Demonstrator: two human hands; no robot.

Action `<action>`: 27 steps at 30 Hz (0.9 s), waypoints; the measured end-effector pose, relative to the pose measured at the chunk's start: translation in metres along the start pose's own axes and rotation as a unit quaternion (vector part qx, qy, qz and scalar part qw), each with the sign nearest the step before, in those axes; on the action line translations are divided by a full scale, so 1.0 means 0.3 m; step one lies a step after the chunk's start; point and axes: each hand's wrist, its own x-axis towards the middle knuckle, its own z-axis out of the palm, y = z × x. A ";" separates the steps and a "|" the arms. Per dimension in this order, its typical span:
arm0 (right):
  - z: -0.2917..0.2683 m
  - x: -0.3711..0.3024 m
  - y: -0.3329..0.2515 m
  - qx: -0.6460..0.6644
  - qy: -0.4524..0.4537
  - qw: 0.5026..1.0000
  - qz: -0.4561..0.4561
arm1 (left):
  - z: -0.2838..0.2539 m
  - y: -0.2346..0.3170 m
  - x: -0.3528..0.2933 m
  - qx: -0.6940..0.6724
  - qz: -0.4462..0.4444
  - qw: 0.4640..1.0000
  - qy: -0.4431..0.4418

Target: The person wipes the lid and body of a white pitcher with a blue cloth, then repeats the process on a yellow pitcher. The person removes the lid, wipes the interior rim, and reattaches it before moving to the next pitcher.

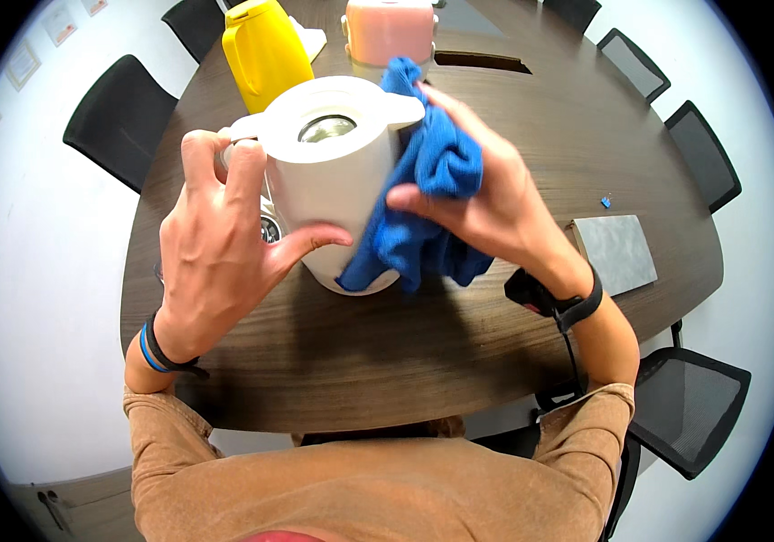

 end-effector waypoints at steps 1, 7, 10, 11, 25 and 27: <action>-0.005 0.021 -0.016 0.003 -0.004 1.000 0.019 | -0.008 0.001 0.000 -0.007 0.001 1.000 -0.004; -0.020 -0.011 0.097 0.105 -0.141 0.974 0.143 | -0.024 -0.129 0.010 -0.097 0.078 0.992 0.012; 0.004 -0.097 0.179 0.111 -0.195 0.961 0.162 | 0.035 -0.145 0.022 -0.190 0.074 0.978 0.036; 0.031 -0.114 0.185 0.061 -0.213 0.964 0.145 | 0.040 -0.137 0.014 -0.223 0.043 0.974 0.006; -0.003 -0.030 -0.027 0.041 0.018 0.996 0.076 | 0.010 0.043 -0.009 -0.124 -0.016 0.992 -0.022; -0.003 -0.028 0.013 0.072 0.026 0.994 0.079 | -0.001 0.054 -0.009 -0.145 -0.023 0.988 -0.044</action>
